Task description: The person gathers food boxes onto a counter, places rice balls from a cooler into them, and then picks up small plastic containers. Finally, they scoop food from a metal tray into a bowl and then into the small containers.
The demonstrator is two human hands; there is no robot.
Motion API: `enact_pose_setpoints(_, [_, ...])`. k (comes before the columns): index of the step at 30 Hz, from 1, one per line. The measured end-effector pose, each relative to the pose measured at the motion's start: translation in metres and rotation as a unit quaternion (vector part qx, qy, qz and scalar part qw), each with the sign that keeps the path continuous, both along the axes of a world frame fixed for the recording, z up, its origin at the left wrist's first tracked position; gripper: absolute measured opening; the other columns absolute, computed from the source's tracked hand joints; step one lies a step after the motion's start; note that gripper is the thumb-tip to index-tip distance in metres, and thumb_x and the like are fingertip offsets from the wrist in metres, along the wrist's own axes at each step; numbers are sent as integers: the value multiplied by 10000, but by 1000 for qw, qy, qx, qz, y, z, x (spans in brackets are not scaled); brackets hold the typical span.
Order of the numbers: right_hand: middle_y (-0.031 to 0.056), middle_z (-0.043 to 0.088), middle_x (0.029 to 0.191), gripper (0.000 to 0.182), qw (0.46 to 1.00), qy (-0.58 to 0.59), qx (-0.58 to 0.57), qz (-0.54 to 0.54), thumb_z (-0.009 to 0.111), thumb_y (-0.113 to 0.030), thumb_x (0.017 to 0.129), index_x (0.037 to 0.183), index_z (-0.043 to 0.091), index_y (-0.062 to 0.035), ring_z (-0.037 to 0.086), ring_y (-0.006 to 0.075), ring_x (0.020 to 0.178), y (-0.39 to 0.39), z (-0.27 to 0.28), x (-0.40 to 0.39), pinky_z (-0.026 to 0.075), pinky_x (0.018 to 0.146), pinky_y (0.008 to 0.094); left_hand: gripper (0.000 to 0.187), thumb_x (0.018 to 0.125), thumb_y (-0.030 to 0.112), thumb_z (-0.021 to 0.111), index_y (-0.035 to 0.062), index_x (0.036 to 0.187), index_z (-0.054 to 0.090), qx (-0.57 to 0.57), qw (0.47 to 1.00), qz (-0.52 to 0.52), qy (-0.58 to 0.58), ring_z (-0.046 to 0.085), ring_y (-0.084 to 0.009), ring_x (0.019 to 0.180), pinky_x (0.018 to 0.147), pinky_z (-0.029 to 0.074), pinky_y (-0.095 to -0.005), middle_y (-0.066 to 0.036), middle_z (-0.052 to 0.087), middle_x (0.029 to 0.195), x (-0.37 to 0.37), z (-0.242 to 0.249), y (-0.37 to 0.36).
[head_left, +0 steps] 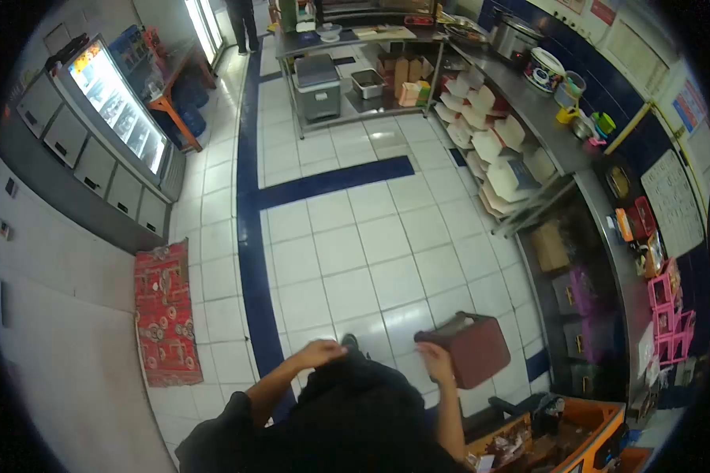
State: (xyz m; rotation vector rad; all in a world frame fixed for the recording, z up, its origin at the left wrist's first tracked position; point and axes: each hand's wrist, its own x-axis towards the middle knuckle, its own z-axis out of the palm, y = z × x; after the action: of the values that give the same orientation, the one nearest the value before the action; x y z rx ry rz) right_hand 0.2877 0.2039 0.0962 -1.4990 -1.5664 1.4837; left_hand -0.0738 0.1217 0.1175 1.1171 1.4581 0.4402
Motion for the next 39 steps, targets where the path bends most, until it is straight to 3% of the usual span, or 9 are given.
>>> enact_pose_setpoints(5, [62,692,930,233,822,45,-137,551,535,-166,940,1077,675,-41,597,141,868,106,9,-224,477,796,287,364,942,435,541,110,1060,654,-2,994,-89,-67,529,-102,686,622,461,-271,0,611,775,-67,24,46])
enact_pose_setpoints(9, [70,697,825,240,698,13,-16,716,570,-215,910,983,679,-14,581,150,737,211,-15,-312,472,675,352,278,938,307,591,78,1082,654,-39,992,51,-105,589,-109,798,722,486,-273,-20,660,859,-124,7,105])
enact_pose_setpoints(14, [88,690,784,232,642,29,-47,765,610,-225,872,938,678,-13,544,174,658,343,-70,-401,459,629,367,268,919,257,625,18,1037,652,-169,965,179,-89,589,-127,917,832,459,-263,-58,666,975,-159,33,234])
enact_pose_setpoints(17, [87,676,750,235,581,-59,-43,810,625,-218,846,949,694,-18,524,185,618,446,-52,-452,451,596,361,225,933,222,595,30,1030,659,-91,980,153,-86,584,-140,936,869,440,-264,-78,661,965,-192,17,310])
enact_pose_setpoints(19, [82,679,752,242,565,-63,-55,821,629,-207,830,962,702,-19,556,177,636,507,-45,-484,469,593,365,219,940,207,564,30,1027,660,-79,970,217,-80,582,-167,935,906,413,-277,-89,654,938,-194,85,368])
enact_pose_setpoints(23, [84,688,769,227,563,-71,9,823,638,-226,830,970,712,-63,616,202,684,624,-19,-536,501,617,383,298,891,265,603,19,1051,657,-119,961,243,-53,654,-289,887,807,491,-345,-152,688,959,-249,18,458])
enact_pose_setpoints(27, [105,709,853,264,602,-77,65,792,680,-310,809,961,720,-98,667,254,780,746,28,-575,506,687,389,269,904,264,573,45,1034,662,43,983,160,83,644,-326,911,814,493,-365,-160,682,961,-323,22,569])
enact_pose_setpoints(34, [116,706,895,254,827,-131,18,547,644,-296,844,990,709,-99,670,267,863,916,50,-546,503,779,388,273,902,287,543,36,964,629,74,992,-48,96,619,-364,887,782,483,-412,-197,639,915,-461,12,773])
enact_pose_setpoints(39, [99,706,922,221,888,-95,-38,449,600,-249,884,1014,705,-105,666,248,868,984,47,-570,502,792,372,303,915,298,535,13,982,611,83,983,-156,49,617,-282,857,764,468,-407,-138,651,887,-537,15,889])
